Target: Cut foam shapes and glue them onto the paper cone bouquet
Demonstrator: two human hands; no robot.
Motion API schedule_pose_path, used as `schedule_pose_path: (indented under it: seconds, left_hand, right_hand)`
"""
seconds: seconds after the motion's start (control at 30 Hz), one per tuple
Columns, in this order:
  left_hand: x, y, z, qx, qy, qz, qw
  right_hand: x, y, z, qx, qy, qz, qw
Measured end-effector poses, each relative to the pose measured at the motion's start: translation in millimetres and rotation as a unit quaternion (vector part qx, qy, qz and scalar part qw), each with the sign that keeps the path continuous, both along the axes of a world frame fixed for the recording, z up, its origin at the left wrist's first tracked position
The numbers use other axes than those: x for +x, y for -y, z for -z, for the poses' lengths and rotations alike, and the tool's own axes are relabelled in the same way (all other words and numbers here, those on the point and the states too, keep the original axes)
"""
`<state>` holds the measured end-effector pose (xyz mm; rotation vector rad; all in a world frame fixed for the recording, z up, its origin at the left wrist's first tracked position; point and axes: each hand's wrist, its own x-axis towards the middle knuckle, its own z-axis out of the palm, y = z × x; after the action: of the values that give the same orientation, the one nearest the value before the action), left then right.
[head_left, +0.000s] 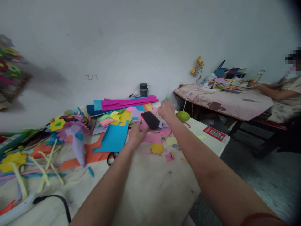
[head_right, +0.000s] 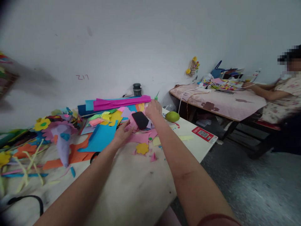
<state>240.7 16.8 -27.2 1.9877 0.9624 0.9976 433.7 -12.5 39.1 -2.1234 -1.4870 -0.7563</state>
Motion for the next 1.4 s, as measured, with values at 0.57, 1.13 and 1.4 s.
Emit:
schedule_pose_path:
  seconds: [0.57,1.13,1.4]
  left_hand:
    - [-98,29,-34.9,-0.437,0.501,-0.052,0.746]
    - [-179,51,-23.3,-0.185,0.499,-0.152,0.833]
    - [-181,62,-17.4,-0.178,0.480,-0.175,0.841]
  right_hand:
    - [-170,-12,7.4,0.277,-0.622,-0.407,0.610]
    - [-220,10,42.5,0.075,-0.834,-0.368,0.404]
    - [-229,21,48.1,0.023,-0.732,-0.411,0.542]
